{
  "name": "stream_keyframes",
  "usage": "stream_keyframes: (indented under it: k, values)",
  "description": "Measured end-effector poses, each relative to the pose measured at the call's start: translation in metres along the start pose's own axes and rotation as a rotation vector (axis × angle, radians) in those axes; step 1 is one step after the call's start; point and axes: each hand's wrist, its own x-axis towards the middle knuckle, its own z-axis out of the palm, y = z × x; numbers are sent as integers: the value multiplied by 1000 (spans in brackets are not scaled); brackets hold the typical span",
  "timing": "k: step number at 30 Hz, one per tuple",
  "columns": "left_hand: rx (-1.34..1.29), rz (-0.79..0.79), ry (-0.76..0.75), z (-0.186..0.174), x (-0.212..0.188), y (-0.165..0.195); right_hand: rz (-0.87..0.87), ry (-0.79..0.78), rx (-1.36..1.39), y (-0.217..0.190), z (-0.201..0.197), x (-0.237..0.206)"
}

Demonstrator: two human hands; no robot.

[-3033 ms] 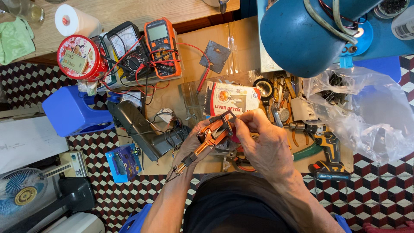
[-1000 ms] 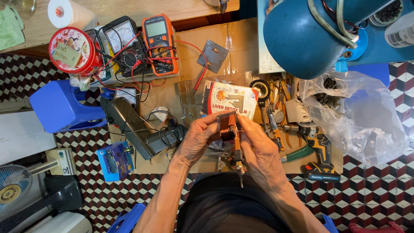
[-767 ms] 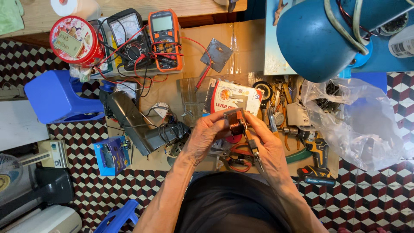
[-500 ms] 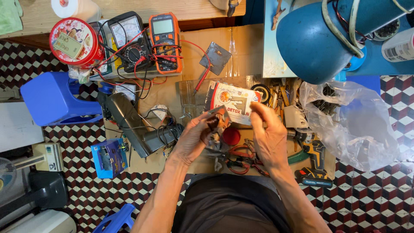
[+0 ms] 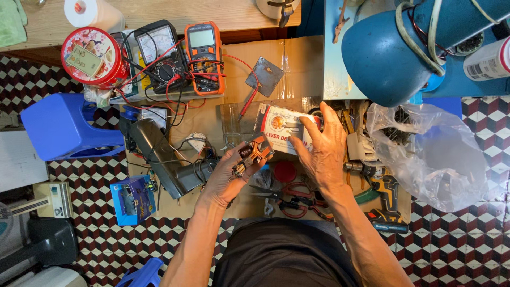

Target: The person assembles small electronic components on a cluttered workbench. They handle wires, a cylindrical coil, and a small black plastic housing, using pliers to strip and bend wires, then insert and secure them into the housing.

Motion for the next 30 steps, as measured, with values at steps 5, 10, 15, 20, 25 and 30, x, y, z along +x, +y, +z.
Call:
stream_keyframes:
  k: [5,10,15,20,25,30]
  values:
    - [7,-23,13,-1,2,1,-33,-6,25,15,-4,-2]
    - [46,1,-15,-4,2,-1,41,20,97,21,-11,-7]
    - [-10,13,-114,1,3,-2,451,54,267,10,-11,-7]
    - [25,-3,-131,8,3,-1,799,-35,479,9,-6,3]
    - [23,-6,-85,10,4,-2,787,-18,731,20,-19,8]
    - [-30,7,-85,5,3,-2,321,5,334,8,-26,0]
